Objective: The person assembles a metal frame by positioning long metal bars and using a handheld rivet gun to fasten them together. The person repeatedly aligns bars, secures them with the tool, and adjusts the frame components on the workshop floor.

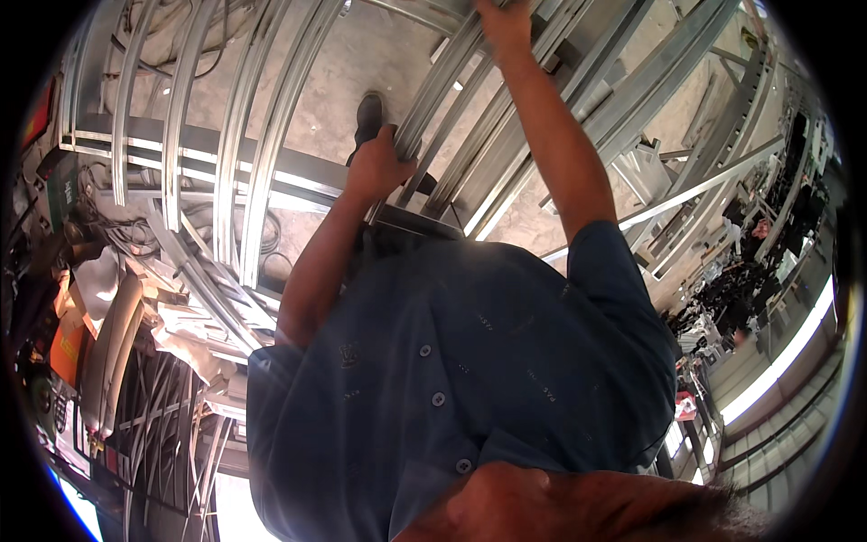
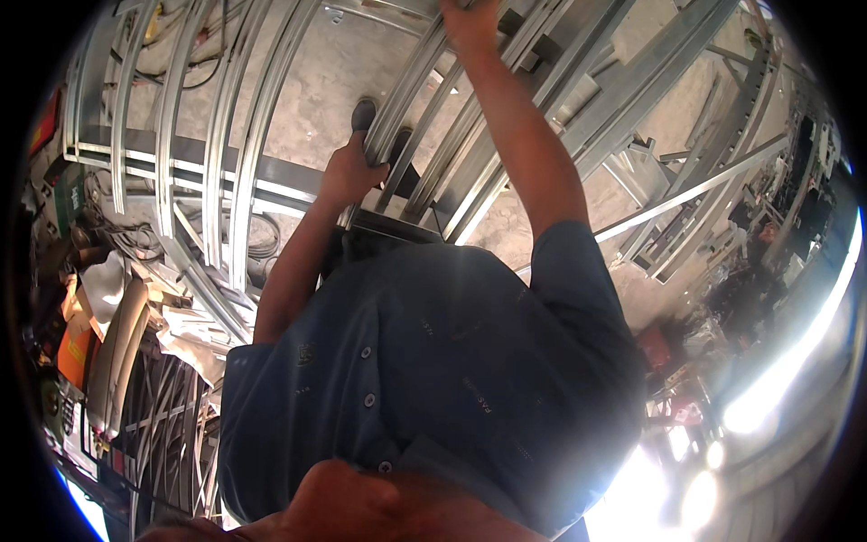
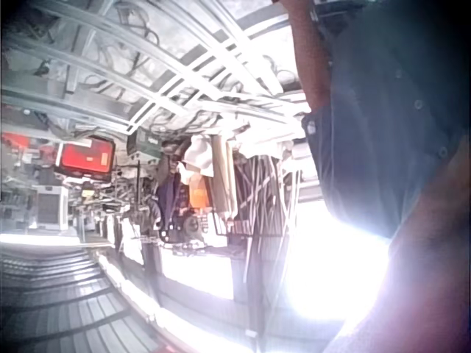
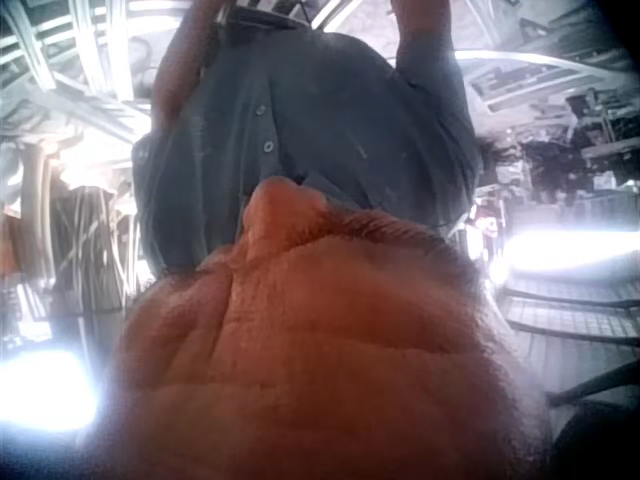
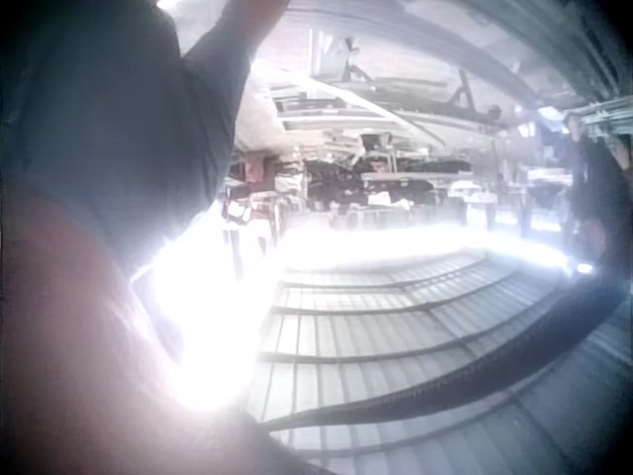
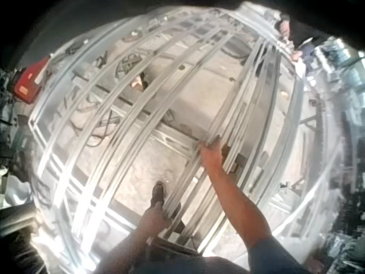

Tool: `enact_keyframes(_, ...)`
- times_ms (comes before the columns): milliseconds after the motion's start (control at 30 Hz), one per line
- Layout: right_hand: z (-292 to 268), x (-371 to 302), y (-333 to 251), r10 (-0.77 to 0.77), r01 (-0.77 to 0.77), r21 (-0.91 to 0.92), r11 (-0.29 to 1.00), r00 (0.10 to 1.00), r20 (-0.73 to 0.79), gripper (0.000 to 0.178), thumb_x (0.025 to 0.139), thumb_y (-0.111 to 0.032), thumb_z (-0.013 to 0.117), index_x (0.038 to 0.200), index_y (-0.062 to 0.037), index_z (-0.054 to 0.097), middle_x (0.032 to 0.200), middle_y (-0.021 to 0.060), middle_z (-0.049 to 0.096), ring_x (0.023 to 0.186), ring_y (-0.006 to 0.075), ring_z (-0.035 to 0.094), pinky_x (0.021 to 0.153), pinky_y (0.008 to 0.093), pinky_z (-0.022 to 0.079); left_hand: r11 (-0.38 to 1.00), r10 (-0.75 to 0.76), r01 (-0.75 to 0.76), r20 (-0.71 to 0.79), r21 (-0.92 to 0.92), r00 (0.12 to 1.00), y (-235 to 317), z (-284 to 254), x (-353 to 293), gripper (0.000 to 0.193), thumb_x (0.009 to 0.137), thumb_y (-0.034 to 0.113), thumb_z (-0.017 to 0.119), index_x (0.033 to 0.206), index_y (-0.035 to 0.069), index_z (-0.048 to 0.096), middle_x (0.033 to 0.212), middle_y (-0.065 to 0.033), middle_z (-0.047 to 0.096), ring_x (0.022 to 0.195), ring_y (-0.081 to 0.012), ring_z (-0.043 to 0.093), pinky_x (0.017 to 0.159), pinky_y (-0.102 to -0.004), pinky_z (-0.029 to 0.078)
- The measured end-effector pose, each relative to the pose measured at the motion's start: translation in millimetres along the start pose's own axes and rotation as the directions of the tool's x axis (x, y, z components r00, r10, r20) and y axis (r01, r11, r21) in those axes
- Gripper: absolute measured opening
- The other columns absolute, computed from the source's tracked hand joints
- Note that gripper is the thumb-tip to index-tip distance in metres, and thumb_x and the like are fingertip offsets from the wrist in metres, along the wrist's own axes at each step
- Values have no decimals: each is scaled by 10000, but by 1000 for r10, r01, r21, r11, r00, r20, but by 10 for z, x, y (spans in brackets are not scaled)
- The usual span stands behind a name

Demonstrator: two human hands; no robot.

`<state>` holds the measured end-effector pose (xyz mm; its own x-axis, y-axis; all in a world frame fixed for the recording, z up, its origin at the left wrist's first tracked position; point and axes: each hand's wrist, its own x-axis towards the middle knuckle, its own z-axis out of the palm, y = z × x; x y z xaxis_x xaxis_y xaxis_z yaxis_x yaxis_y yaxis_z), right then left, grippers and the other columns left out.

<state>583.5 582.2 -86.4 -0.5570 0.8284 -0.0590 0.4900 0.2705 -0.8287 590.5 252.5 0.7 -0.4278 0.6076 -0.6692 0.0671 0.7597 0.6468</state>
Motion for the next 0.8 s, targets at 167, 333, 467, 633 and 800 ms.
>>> enact_keyframes(167,243,-474,62,232,-227,87,970,971,-53,786,719,-406,793,1228,119,504,1065,297,655,1001,405,651,894,474,510,999,-20,23,-56,42,998,-48,76,-126,648,768,356,780,1281,80,498,1001,-226,705,987,-436,667,831,-535,525)
enact_keyframes(333,-62,32,-435,417,-426,649,631,891,180,428,864,-242,701,1147,48,563,961,147,663,833,291,649,761,412,522,984,-47,65,-110,165,993,42,80,-401,556,751,337,752,1117,26,472,957,-302,675,951,-499,640,821,-563,509)
enact_keyframes(467,-215,508,-666,471,-466,824,321,834,288,248,904,-174,656,1082,-18,579,857,100,624,705,236,613,634,377,512,978,-29,62,-162,201,986,18,119,-424,480,740,275,717,1087,18,506,942,-288,677,918,-487,651,812,-564,516)
enact_keyframes(633,-97,648,-701,532,-471,777,418,820,211,149,877,-86,696,971,-6,614,795,92,615,689,216,600,607,344,523,973,-11,46,-152,227,988,-134,163,-408,507,731,281,723,1087,-9,510,922,-279,677,902,-478,660,811,-559,522)
enact_keyframes(800,-38,569,-783,512,-454,770,449,837,195,183,835,-53,715,971,18,614,814,104,628,705,215,619,615,330,544,978,-99,116,-105,174,990,-145,224,-414,542,721,307,745,1087,-21,517,942,-265,679,934,-454,666,837,-526,529)
